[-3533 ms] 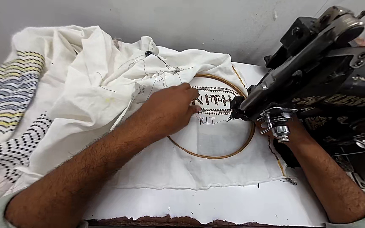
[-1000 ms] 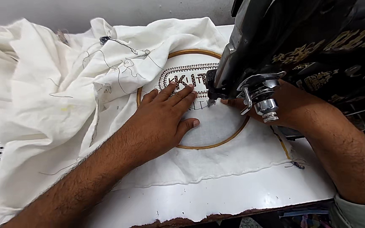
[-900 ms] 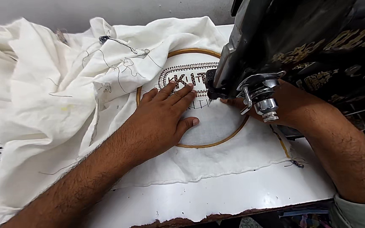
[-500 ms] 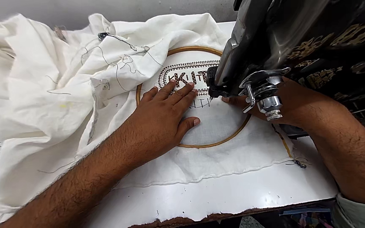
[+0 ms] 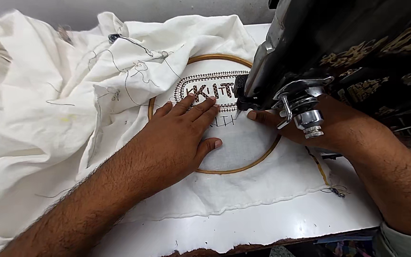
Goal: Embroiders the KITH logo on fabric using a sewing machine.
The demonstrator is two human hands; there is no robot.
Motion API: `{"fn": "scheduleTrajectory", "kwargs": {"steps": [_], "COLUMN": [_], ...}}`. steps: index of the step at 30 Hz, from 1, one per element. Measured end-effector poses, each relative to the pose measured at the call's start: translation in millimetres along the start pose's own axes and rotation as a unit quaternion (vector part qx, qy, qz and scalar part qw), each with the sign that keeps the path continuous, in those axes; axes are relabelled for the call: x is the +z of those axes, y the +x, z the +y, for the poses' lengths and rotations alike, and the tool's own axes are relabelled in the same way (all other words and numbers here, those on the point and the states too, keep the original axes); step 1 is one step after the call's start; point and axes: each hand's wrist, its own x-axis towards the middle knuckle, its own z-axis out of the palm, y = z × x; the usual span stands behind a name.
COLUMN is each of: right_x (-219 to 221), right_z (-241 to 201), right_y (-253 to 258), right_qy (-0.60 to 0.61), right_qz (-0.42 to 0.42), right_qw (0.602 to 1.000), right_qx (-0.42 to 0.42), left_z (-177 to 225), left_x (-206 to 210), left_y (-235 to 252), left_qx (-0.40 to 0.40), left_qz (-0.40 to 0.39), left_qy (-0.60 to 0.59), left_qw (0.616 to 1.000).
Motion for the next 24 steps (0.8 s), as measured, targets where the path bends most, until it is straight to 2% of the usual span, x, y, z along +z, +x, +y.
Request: {"fn": "scheduleTrajectory", "kwargs": {"steps": [20,24], "right_x": [-1.8,0.1], "right_z": [-4.0,-4.1], "right_y": [-0.1,-3.4], "right_qy": [-0.016,-0.019], "right_qz": [-0.055,-0.039], "right_qw": [0.998,0.999], "right_qx": [0.021,0.010], "left_z": [3.4,4.6], "left_x": [-4.2,-4.7], "left_y": [-5.8,-7.0], "left_qx": [-0.009,-0.006], "left_qz": [-0.023,-0.028], "left_qy": [0.011,0.015], "left_qw": [1.000,0.999]}}
